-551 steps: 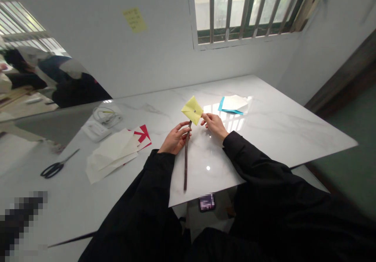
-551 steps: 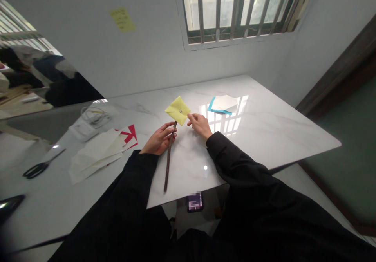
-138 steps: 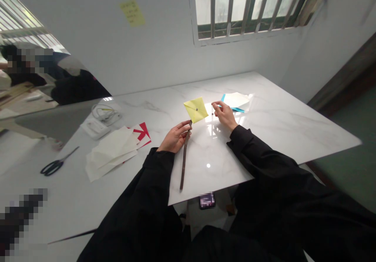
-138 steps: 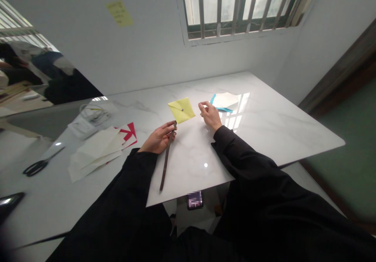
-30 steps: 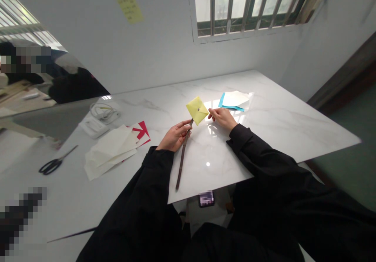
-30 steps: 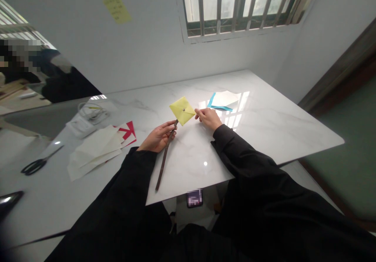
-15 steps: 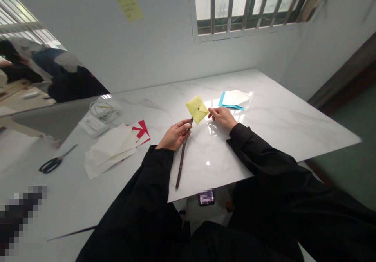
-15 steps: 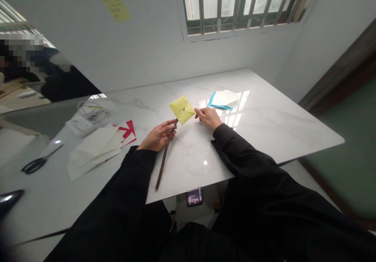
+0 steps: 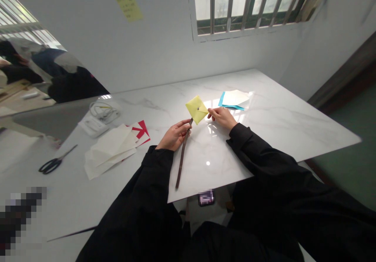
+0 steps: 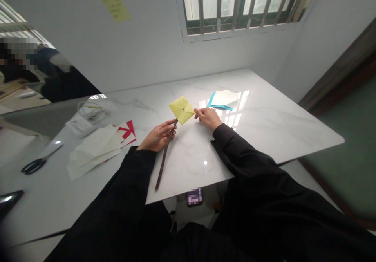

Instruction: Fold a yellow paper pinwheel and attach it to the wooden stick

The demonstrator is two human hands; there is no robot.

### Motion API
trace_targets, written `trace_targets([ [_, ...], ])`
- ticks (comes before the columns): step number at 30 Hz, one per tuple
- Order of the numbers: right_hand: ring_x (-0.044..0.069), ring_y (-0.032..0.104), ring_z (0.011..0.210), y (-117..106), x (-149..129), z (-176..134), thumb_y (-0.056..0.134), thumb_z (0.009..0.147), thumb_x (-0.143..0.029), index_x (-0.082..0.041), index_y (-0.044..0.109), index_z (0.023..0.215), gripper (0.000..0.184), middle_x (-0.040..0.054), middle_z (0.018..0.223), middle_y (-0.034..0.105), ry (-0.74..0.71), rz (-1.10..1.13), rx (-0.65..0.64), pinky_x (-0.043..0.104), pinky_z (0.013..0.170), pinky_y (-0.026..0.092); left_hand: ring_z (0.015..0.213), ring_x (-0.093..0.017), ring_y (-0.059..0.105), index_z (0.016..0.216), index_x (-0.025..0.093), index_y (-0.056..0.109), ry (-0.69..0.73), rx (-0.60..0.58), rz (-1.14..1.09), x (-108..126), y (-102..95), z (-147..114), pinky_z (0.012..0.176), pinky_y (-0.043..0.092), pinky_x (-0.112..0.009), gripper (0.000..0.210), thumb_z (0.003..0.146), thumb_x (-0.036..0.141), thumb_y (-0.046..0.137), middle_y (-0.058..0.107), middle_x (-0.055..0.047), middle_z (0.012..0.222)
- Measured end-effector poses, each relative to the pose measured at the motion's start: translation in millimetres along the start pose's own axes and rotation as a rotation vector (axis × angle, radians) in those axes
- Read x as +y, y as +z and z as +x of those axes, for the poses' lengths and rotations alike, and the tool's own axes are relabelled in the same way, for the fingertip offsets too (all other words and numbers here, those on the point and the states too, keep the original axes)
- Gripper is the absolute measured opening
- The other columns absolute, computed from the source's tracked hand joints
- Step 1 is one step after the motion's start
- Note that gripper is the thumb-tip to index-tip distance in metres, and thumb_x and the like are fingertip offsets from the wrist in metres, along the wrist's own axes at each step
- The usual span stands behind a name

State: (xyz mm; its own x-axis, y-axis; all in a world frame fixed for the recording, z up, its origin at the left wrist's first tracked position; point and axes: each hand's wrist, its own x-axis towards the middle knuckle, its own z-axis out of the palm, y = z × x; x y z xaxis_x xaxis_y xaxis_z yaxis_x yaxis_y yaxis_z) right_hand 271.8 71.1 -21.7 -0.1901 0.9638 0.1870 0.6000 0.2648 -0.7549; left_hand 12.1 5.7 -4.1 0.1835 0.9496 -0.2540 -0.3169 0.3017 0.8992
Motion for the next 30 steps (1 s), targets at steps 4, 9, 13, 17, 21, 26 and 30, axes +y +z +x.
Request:
trace_targets([
  [4,0.017,0.065,0.069,-0.1,0.0,-0.3,0.050,0.114,-0.043,-0.016,0.085,0.086,0.053,0.0045,0.073,0.075,-0.005,0.008,0.002,0.028,0.074,0.041,0.067,-0.010,0.064,0.112,0.013,0.083,-0.001,-0.002,0.000,0.8,1.1,-1.3,0.065,0.053,-0.020,0.032,0.081,0.011,0.089,0.076,-0.006,0.087],
  [9,0.017,0.066,0.069,-1.1,-1.2,-0.9,0.049,0.114,-0.043,-0.016,0.084,0.085,0.053,0.0043,0.073,0.075,-0.008,0.009,-0.003,0.028,0.075,0.042,0.069,-0.010,0.065,0.113,0.012,0.082,-0.001,0.000,0.001,0.8,0.9,-1.5,0.068,0.054,-0.021,0.033,0.081,0.011,0.089,0.076,-0.006,0.089],
  [13,0.019,0.067,0.071,-0.3,-0.9,-0.1,0.048,0.113,-0.044,-0.017,0.082,0.084,0.051,0.0047,0.073,0.075,-0.010,0.003,0.003,0.029,0.075,0.043,0.070,-0.010,0.065,0.114,0.012,0.082,0.004,0.001,0.008,0.3,-0.2,-0.4,0.068,0.054,-0.021,0.034,0.081,0.011,0.089,0.076,-0.006,0.090],
  [17,0.022,0.071,0.074,1.5,1.1,0.5,0.055,0.109,-0.046,-0.018,0.077,0.111,0.035,0.0029,0.074,0.075,0.023,0.039,0.073,0.032,0.079,0.048,0.069,-0.010,0.065,0.114,0.012,0.082,0.008,-0.004,0.018,0.1,-0.2,-0.4,0.067,0.054,-0.020,0.035,0.080,0.011,0.089,0.076,-0.006,0.090],
  [21,0.025,0.072,0.077,2.9,2.0,-0.6,0.058,0.105,-0.052,-0.018,0.061,0.145,0.053,0.0009,0.074,0.075,0.012,0.106,0.131,0.038,0.088,0.053,0.069,-0.009,0.065,0.113,0.013,0.082,0.007,-0.001,0.020,0.5,1.5,-1.7,0.066,0.055,-0.020,0.033,0.080,0.011,0.089,0.076,-0.005,0.090],
  [26,0.024,0.071,0.075,4.1,1.6,-1.2,0.052,0.108,-0.059,-0.017,0.069,0.140,0.056,0.0017,0.073,0.074,-0.045,0.123,0.157,0.036,0.084,0.052,0.068,-0.009,0.066,0.113,0.013,0.081,-0.007,-0.003,0.014,1.8,2.5,-2.5,0.065,0.055,-0.019,0.035,0.080,0.011,0.090,0.076,-0.005,0.090],
  [30,0.022,0.071,0.075,3.6,-0.7,-0.7,0.044,0.111,-0.067,-0.016,0.081,0.114,0.062,0.0036,0.073,0.074,-0.047,0.093,0.144,0.032,0.080,0.049,0.069,-0.010,0.066,0.116,0.014,0.080,0.002,0.005,-0.018,2.6,0.8,-2.5,0.066,0.055,-0.020,0.038,0.080,0.012,0.090,0.075,-0.004,0.090],
])
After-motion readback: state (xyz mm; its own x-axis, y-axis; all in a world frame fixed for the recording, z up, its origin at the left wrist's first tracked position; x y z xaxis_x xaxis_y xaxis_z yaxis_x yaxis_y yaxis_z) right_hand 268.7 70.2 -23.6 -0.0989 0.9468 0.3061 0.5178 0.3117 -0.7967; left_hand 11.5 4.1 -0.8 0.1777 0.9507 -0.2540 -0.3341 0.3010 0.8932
